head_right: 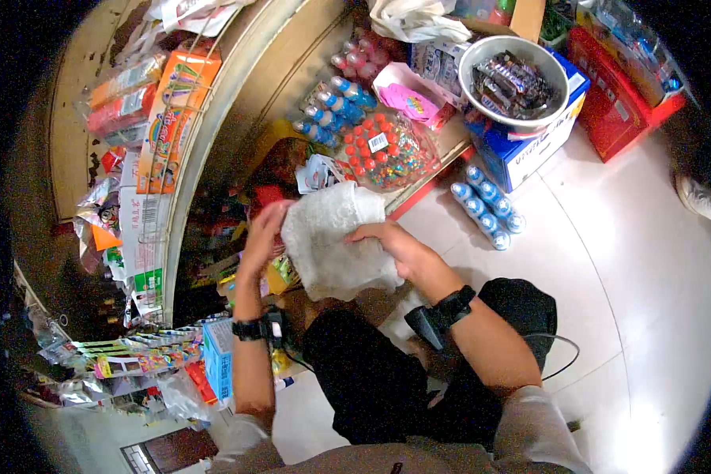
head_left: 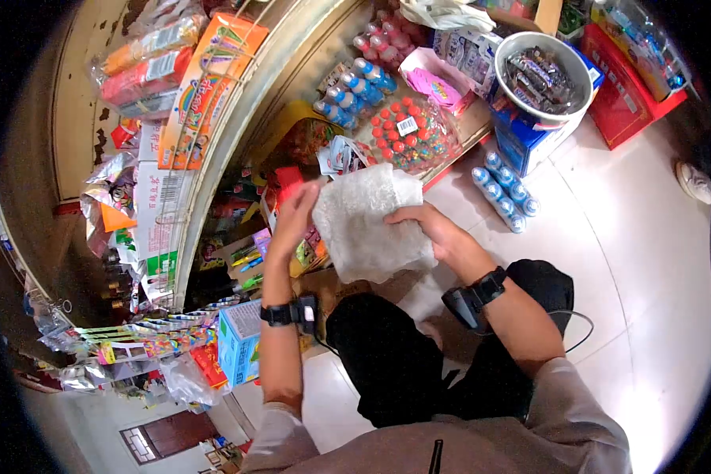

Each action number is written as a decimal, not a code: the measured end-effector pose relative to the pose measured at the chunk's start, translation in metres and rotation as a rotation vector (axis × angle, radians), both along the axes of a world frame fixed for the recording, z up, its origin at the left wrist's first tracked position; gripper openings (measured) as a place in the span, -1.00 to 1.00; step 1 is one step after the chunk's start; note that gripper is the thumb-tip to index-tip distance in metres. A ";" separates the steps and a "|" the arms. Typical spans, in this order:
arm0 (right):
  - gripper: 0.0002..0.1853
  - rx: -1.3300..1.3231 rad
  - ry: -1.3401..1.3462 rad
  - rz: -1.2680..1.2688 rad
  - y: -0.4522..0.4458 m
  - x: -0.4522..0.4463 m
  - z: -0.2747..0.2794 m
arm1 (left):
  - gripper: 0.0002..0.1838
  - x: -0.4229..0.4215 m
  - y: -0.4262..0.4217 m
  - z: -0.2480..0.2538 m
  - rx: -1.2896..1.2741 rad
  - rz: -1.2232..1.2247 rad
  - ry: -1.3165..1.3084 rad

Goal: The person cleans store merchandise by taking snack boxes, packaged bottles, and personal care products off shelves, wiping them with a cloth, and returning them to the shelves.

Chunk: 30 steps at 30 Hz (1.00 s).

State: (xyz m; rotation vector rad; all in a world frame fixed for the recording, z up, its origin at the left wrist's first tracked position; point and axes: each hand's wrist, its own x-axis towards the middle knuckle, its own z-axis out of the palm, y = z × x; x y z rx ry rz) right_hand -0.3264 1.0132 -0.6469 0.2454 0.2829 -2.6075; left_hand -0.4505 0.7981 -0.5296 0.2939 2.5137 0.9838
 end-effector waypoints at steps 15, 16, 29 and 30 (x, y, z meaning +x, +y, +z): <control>-0.60 0.413 0.066 -0.002 -0.016 -0.052 -0.029 | -0.26 -0.160 -0.002 -0.052 -0.322 -0.158 0.574; -0.57 0.410 0.053 -0.045 -0.017 -0.051 -0.024 | -0.26 -0.168 0.005 -0.058 -0.320 -0.156 0.569; -0.36 0.604 0.073 -0.093 0.015 -0.038 -0.043 | -0.22 -0.291 0.041 -0.134 -0.213 -0.322 0.518; -0.35 0.611 0.043 -0.066 0.022 -0.036 -0.041 | -0.26 -0.296 0.042 -0.137 -0.158 -0.373 0.398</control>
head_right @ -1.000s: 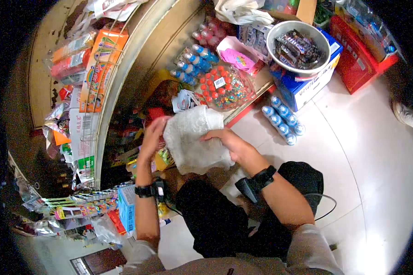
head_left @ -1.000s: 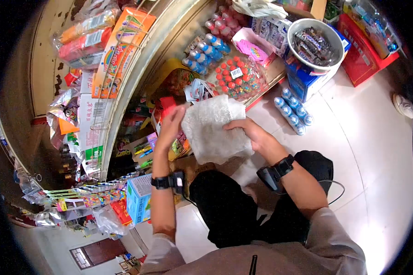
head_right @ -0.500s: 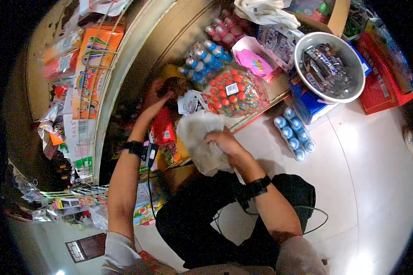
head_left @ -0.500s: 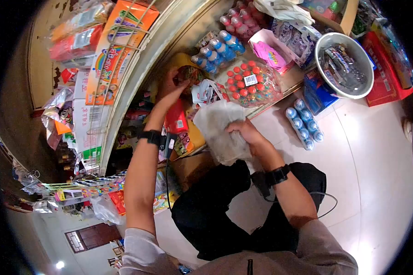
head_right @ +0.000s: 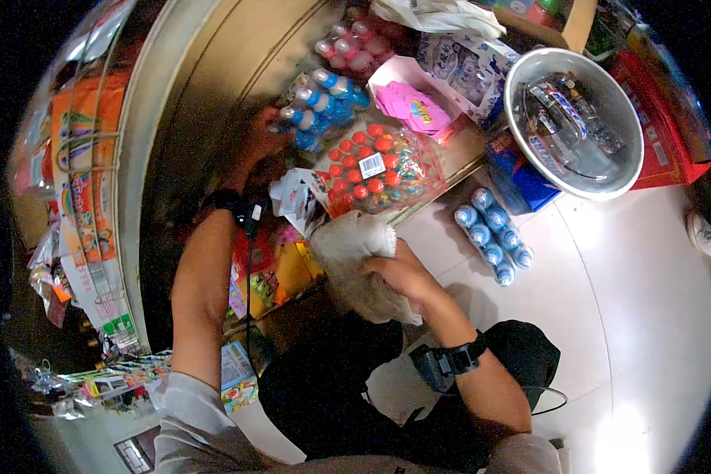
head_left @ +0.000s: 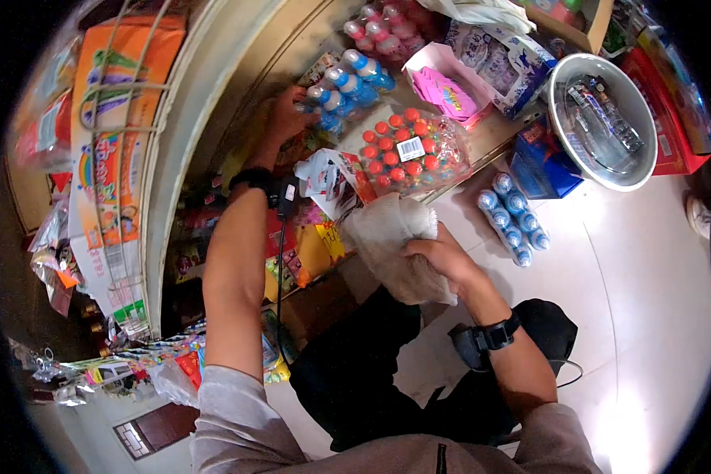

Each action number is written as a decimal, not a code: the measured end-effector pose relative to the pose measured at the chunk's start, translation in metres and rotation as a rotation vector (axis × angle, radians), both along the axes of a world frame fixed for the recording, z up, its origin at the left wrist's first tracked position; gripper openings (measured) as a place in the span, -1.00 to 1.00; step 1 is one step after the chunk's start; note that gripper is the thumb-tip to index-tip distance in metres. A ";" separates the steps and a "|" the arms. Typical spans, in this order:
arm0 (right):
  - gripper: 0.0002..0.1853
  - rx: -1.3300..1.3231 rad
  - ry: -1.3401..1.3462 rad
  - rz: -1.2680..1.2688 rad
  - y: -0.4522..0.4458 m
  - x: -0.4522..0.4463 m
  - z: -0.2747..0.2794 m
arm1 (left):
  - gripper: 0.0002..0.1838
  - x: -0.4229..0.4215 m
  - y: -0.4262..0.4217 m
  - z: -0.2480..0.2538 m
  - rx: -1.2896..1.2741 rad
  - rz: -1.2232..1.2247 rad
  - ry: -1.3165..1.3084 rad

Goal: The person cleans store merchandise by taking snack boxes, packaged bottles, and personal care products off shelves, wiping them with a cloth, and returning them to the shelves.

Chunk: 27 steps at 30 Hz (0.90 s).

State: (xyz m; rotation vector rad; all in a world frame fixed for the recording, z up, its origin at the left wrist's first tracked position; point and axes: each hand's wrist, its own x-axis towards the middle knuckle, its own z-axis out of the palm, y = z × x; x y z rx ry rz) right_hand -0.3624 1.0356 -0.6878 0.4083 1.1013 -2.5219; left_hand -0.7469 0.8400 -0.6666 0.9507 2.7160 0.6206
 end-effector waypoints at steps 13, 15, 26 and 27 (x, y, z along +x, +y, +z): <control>-0.38 -0.003 0.055 -0.050 0.005 -0.005 0.001 | -0.56 0.018 0.012 0.028 -0.126 0.222 -0.115; -0.39 -0.033 0.097 -0.058 0.003 -0.005 0.000 | -0.56 0.025 0.024 0.041 0.132 0.228 -0.199; -0.50 -0.275 -0.106 0.017 0.000 0.008 0.000 | -0.51 0.057 0.027 0.081 0.388 0.387 0.269; -0.50 -0.456 -0.175 0.007 0.007 0.010 0.021 | -0.46 0.069 0.021 0.087 0.508 0.424 0.336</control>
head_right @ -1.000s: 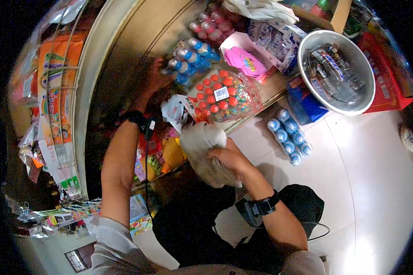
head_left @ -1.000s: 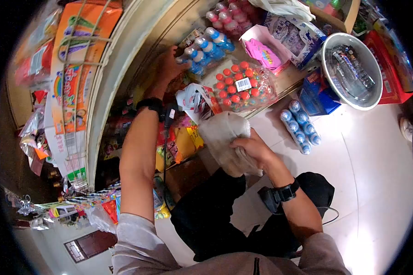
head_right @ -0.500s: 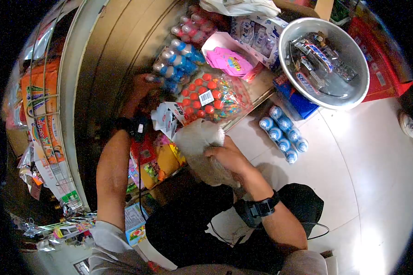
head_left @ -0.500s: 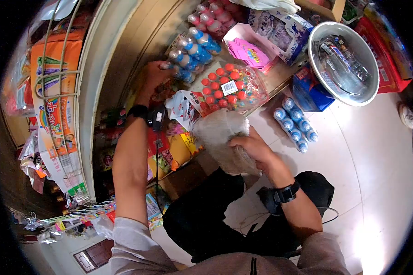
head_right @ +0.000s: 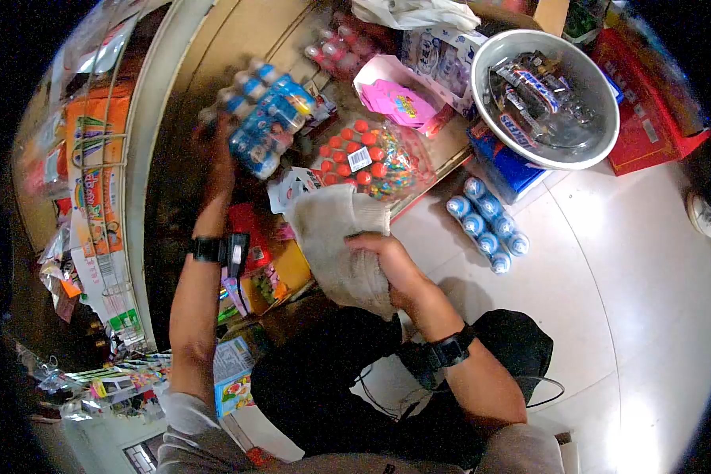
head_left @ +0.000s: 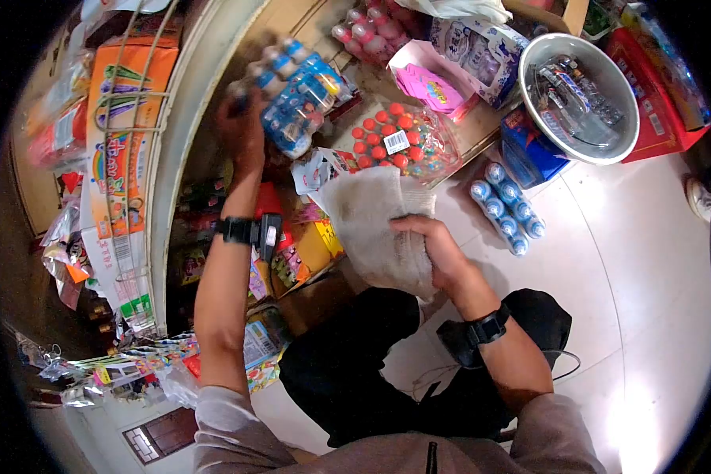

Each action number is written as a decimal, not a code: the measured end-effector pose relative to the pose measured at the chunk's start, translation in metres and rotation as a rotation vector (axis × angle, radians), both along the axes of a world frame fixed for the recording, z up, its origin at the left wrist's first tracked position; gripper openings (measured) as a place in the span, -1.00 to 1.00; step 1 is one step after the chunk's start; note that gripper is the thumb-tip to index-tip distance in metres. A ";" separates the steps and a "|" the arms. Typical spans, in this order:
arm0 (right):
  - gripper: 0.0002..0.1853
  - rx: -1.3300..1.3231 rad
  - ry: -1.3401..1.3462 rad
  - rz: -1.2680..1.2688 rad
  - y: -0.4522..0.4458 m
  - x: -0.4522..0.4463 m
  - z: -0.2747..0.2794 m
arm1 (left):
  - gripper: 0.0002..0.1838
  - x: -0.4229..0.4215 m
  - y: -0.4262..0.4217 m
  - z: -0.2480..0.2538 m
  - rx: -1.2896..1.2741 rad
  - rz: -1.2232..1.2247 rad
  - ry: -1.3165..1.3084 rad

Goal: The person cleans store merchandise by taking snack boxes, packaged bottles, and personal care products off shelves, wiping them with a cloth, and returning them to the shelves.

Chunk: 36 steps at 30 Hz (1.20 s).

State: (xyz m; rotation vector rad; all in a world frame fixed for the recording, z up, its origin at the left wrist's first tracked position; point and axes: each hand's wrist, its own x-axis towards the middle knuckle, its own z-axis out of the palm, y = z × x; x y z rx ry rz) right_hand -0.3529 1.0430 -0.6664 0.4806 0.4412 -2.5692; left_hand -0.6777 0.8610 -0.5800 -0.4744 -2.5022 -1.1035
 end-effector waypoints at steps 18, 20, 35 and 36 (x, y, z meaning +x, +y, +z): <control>-0.39 -0.577 0.202 -0.381 -0.018 0.013 0.037 | -0.77 0.289 0.032 0.096 0.155 -0.181 -0.285; -0.40 -0.470 0.192 -0.389 -0.015 0.017 0.035 | -0.76 0.300 0.039 0.110 0.169 -0.198 -0.378; -0.45 0.137 0.186 -0.539 0.049 0.054 0.028 | 0.04 0.361 0.081 0.047 0.289 -0.315 -0.923; -0.42 0.224 0.169 -0.531 0.050 0.055 0.030 | -0.02 0.360 0.088 0.043 0.431 -0.161 -0.912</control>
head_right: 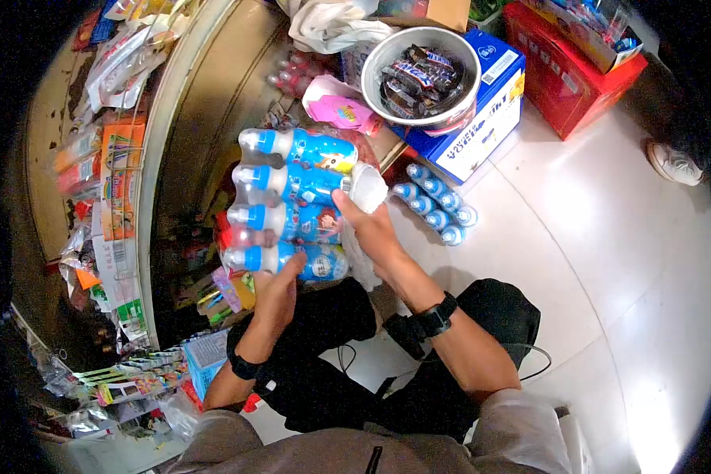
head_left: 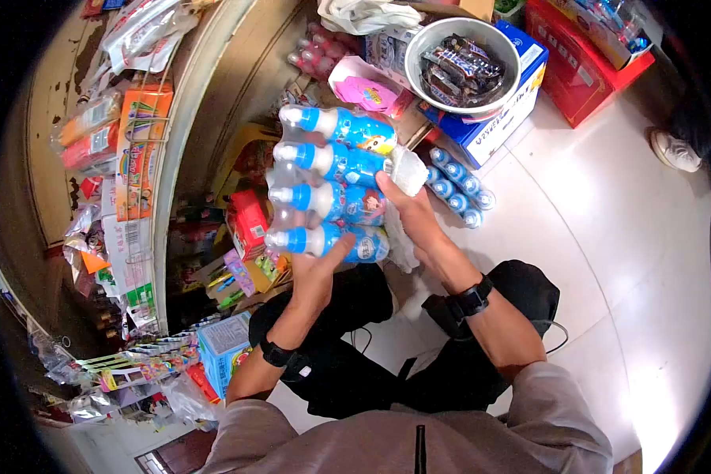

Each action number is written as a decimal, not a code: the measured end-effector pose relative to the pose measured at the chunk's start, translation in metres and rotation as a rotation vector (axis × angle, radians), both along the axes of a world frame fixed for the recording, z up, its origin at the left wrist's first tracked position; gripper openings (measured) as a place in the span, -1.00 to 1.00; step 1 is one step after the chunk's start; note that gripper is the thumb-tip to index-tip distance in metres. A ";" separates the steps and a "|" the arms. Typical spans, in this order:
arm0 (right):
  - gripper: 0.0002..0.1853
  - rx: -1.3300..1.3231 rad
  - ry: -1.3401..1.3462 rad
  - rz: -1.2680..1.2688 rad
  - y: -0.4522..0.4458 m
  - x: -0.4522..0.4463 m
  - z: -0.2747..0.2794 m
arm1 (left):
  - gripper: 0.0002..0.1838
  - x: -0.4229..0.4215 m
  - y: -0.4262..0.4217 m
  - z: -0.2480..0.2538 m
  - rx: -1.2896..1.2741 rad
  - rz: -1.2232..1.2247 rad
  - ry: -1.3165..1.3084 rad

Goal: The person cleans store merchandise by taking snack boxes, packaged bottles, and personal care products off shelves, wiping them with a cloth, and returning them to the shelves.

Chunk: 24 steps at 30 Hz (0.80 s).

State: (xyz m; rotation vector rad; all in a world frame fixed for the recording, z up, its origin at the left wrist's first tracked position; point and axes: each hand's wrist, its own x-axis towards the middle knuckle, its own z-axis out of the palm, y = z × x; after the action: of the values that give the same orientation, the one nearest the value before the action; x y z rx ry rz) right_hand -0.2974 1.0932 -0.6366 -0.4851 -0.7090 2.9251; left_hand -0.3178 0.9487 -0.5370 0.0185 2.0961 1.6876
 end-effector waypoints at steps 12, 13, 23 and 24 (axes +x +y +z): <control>-0.25 0.154 -0.157 -0.094 0.005 -0.025 -0.031 | -0.27 -0.033 -0.077 0.013 0.051 0.042 -0.180; -0.29 0.385 -0.136 -0.097 0.007 -0.024 -0.026 | -0.27 -0.039 -0.083 0.018 0.049 0.053 -0.184; -0.45 0.664 -0.028 0.200 -0.005 -0.021 -0.026 | -0.28 -0.048 -0.083 0.036 -0.179 0.057 -0.297; -0.49 0.744 -0.015 0.133 -0.008 -0.022 -0.025 | -0.24 -0.045 -0.082 0.031 -0.209 -0.056 -0.243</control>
State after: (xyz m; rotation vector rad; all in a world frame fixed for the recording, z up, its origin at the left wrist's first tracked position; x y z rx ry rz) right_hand -0.3196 1.0851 -0.6619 -0.3774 -1.7641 2.4818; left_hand -0.3627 0.8665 -0.5057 -0.1819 2.0546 1.3568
